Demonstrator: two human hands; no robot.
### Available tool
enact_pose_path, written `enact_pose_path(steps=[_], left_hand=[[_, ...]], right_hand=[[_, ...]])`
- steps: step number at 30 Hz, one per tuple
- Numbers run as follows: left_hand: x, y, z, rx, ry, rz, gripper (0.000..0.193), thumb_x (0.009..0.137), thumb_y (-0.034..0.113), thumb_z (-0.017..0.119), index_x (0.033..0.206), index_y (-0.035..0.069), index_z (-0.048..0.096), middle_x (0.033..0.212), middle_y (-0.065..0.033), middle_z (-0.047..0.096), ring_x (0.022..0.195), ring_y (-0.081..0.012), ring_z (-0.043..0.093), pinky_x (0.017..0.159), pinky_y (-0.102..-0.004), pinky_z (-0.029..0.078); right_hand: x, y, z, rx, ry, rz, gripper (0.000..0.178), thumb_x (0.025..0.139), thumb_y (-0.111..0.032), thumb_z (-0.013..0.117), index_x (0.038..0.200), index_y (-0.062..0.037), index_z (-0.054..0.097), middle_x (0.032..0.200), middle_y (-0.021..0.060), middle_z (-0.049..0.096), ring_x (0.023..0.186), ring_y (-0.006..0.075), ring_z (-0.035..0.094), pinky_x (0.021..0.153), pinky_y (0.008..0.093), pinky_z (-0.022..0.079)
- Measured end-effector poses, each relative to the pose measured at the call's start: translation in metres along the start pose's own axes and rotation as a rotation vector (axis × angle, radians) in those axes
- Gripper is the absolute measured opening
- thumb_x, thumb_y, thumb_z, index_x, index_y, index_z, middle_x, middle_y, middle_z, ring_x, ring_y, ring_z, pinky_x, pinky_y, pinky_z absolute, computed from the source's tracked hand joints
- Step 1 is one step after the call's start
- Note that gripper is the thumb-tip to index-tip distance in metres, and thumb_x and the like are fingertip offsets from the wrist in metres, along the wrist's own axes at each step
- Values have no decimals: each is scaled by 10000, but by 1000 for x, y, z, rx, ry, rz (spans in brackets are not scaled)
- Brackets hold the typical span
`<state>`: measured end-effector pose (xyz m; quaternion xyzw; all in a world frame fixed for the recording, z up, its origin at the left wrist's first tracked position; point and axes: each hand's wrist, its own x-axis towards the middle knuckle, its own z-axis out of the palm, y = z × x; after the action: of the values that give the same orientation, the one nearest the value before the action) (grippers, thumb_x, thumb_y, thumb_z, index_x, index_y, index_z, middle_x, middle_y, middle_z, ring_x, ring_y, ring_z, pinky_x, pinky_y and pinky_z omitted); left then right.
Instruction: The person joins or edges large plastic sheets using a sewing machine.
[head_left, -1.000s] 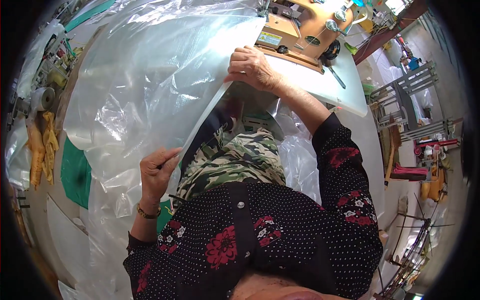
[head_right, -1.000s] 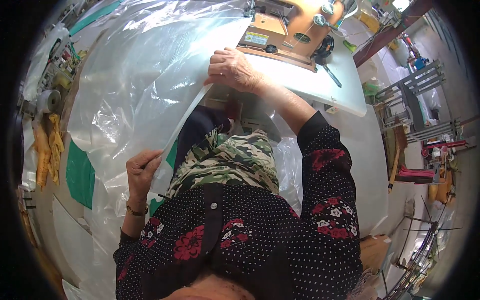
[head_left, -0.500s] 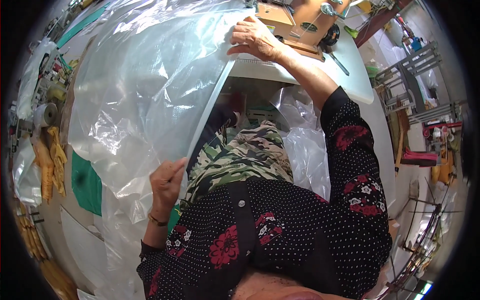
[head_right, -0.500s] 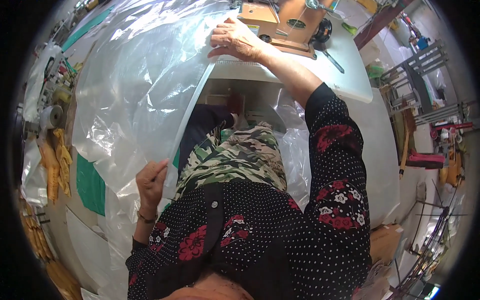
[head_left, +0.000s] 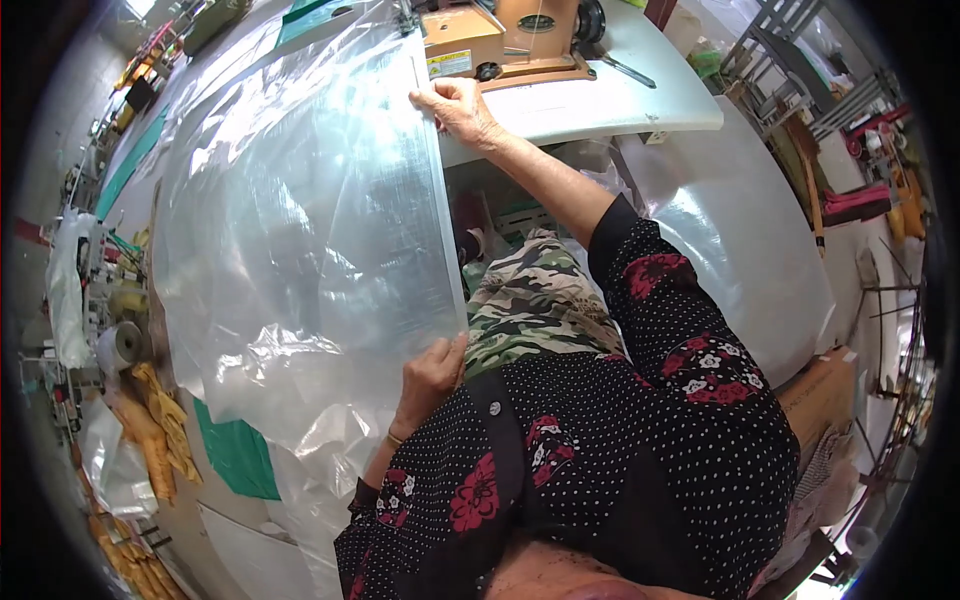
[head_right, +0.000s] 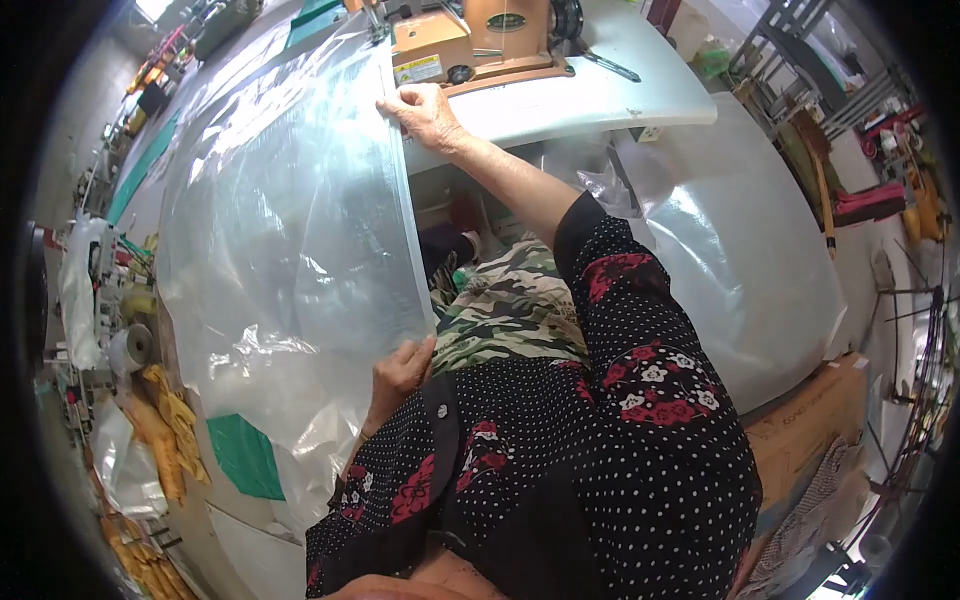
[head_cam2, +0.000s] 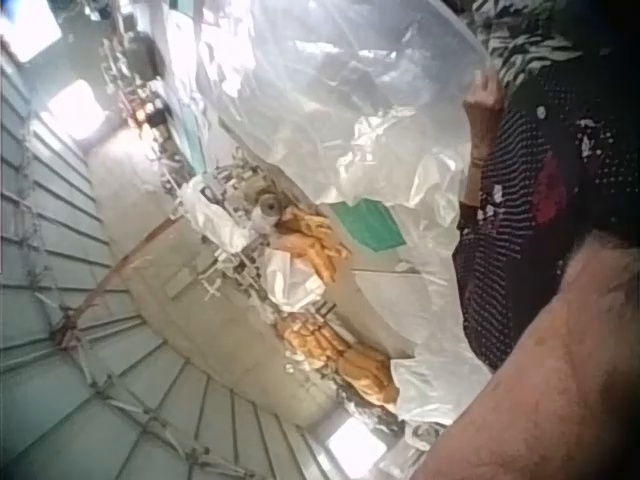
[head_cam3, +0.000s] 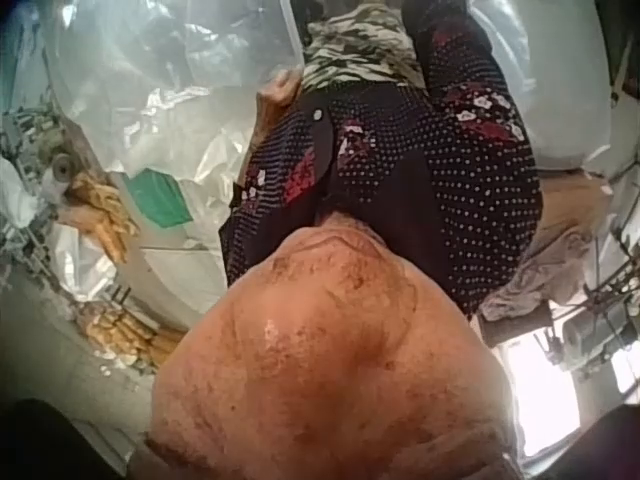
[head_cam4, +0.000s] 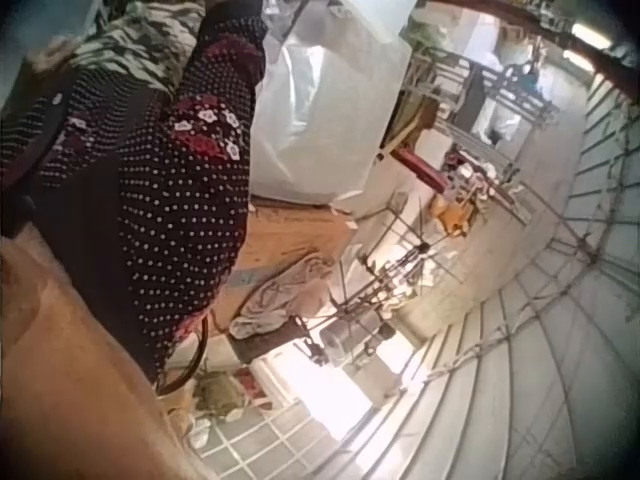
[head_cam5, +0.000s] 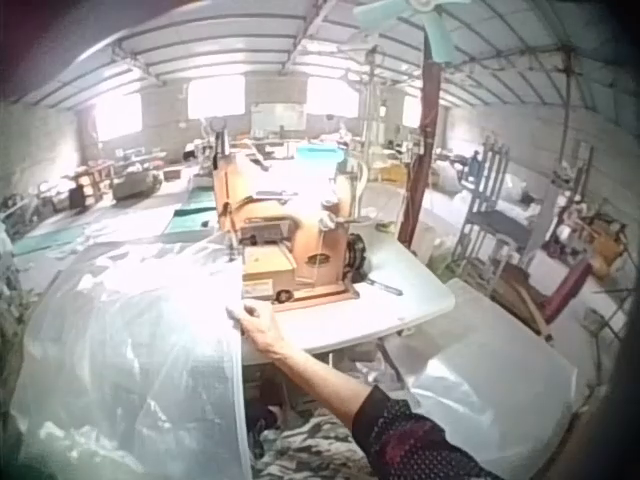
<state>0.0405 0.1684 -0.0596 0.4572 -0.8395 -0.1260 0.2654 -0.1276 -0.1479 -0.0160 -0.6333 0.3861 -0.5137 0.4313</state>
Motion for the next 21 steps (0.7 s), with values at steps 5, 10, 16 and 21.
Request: enact_pose_path(steps=[5, 10, 16, 21], left_hand=[[17, -10, 5, 88, -52, 65, 345, 816, 50, 604, 1158, 7, 607, 786, -104, 521, 641, -269, 598, 520, -371, 481], [62, -15, -5, 199, -41, 87, 329, 802, 15, 573, 1128, -23, 592, 781, -117, 518, 643, -280, 598, 515, -372, 480], [116, -19, -19, 250, 7, 83, 258, 814, -8, 577, 1069, 7, 609, 767, -137, 507, 628, -319, 587, 537, -408, 472], [161, -30, -25, 318, 23, 82, 209, 827, 1, 564, 1032, 12, 605, 775, -151, 524, 628, -344, 590, 538, -424, 474]], right_hand=[[7, 2, 2, 186, -4, -34, 318, 894, -342, 677, 821, -33, 687, 683, -27, 595, 577, 35, 513, 510, 202, 427], [14, 8, 2, 239, 10, -97, 311, 899, -336, 671, 770, -53, 659, 676, -36, 583, 569, 32, 502, 504, 199, 416], [12, 7, 5, 273, 0, -67, 340, 927, -369, 647, 820, -47, 664, 728, -23, 580, 672, 47, 469, 611, 231, 391], [10, 5, 3, 254, 5, -56, 319, 921, -354, 658, 828, -50, 670, 708, -32, 571, 627, 36, 448, 552, 213, 364]])
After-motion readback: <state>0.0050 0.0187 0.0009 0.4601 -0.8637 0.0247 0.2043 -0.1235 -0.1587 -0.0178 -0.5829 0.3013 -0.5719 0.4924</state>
